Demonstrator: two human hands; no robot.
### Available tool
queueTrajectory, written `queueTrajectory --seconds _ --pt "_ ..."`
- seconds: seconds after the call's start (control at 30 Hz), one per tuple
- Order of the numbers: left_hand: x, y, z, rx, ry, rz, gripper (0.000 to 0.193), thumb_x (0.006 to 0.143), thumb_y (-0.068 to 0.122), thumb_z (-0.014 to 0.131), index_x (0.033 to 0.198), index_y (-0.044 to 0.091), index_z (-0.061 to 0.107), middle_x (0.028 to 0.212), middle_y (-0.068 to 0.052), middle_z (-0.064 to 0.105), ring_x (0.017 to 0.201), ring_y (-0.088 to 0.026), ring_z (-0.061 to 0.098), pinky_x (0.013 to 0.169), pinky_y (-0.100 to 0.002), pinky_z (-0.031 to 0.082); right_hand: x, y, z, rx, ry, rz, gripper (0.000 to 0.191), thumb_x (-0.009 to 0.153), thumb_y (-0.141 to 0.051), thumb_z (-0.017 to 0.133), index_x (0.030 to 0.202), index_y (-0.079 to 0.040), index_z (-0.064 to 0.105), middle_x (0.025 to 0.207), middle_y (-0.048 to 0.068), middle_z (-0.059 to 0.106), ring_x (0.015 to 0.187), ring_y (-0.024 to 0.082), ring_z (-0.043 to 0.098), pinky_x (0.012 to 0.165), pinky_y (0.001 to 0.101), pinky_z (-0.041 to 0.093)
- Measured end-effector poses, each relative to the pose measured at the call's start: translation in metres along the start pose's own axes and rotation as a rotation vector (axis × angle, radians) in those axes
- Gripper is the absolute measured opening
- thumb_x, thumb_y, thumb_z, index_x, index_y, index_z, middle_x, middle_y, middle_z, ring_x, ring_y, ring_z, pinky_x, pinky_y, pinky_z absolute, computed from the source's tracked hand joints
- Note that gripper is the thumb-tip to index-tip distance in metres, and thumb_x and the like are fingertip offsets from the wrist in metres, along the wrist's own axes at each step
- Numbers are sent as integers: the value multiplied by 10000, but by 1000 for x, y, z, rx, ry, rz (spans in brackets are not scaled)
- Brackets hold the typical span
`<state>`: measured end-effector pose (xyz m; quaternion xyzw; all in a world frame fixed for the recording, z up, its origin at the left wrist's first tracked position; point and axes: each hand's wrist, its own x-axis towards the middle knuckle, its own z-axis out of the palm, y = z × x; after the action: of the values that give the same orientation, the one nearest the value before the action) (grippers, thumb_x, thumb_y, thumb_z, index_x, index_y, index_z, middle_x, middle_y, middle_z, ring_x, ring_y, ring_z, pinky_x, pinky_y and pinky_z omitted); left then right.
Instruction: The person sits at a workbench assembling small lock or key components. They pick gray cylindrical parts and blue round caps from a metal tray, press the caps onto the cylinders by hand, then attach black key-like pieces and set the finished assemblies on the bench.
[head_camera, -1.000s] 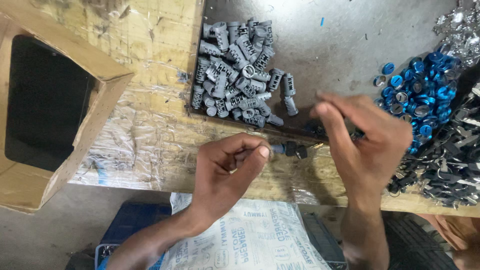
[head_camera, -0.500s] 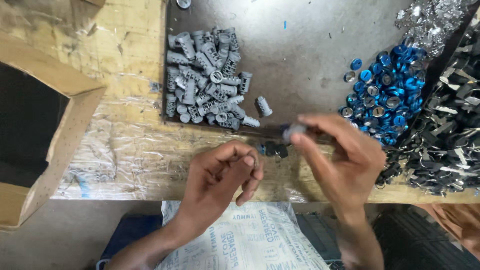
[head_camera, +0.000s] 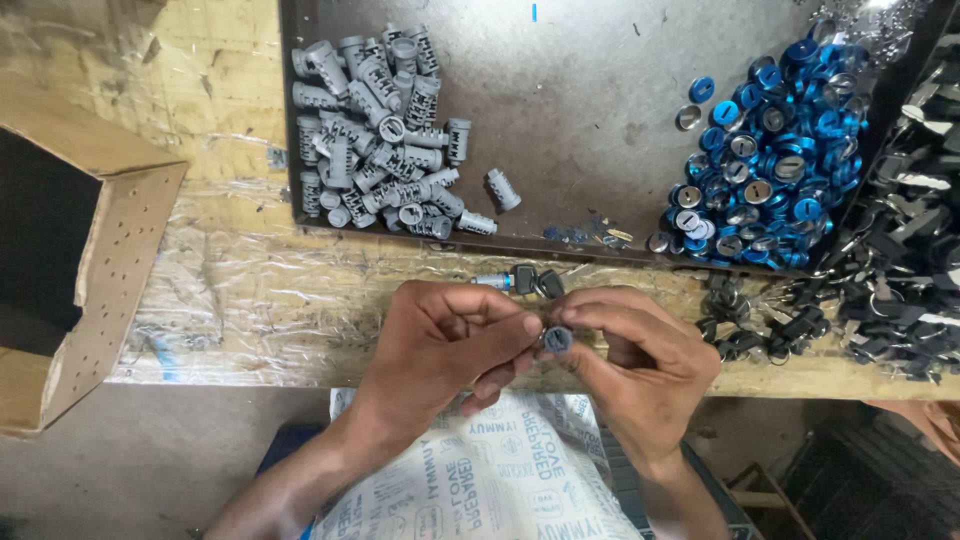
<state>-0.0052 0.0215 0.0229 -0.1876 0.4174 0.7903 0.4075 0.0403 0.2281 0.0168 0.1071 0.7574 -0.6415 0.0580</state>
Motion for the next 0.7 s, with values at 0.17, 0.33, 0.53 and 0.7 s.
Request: queueTrajectory --seconds 0.17,0.33,0.53,0.7 --pt "-7 1 8 341 189 147 146 965 95 718 885 -15 770 565 45 557 495 13 400 407 -215 268 0 -6 4 -109 -18 -40 309 759 104 819 1050 12 770 1061 178 757 805 142 689 573 180 506" --pt "-8 1 17 456 250 266 95 952 63 733 883 4 759 604 78 542 547 25 405 447 -207 293 -2 -14 10 -171 25 -129 312 747 114 845 1026 21 741 1048 163 729 926 196 741 684 240 576" --pt "-6 8 20 609 247 370 75 932 43 752 869 4 737 619 51 575 554 2 445 461 -219 336 0 -20 15 -162 52 -208 304 775 134 852 1030 28 724 1044 148 703 940 229 748 800 287 627" --pt "-8 17 19 680 198 378 69 923 44 751 872 7 723 636 23 624 526 -6 497 448 -220 355 0 -24 16 -312 72 -231 274 757 147 842 983 45 725 1009 172 686 976 271 750 821 321 630"
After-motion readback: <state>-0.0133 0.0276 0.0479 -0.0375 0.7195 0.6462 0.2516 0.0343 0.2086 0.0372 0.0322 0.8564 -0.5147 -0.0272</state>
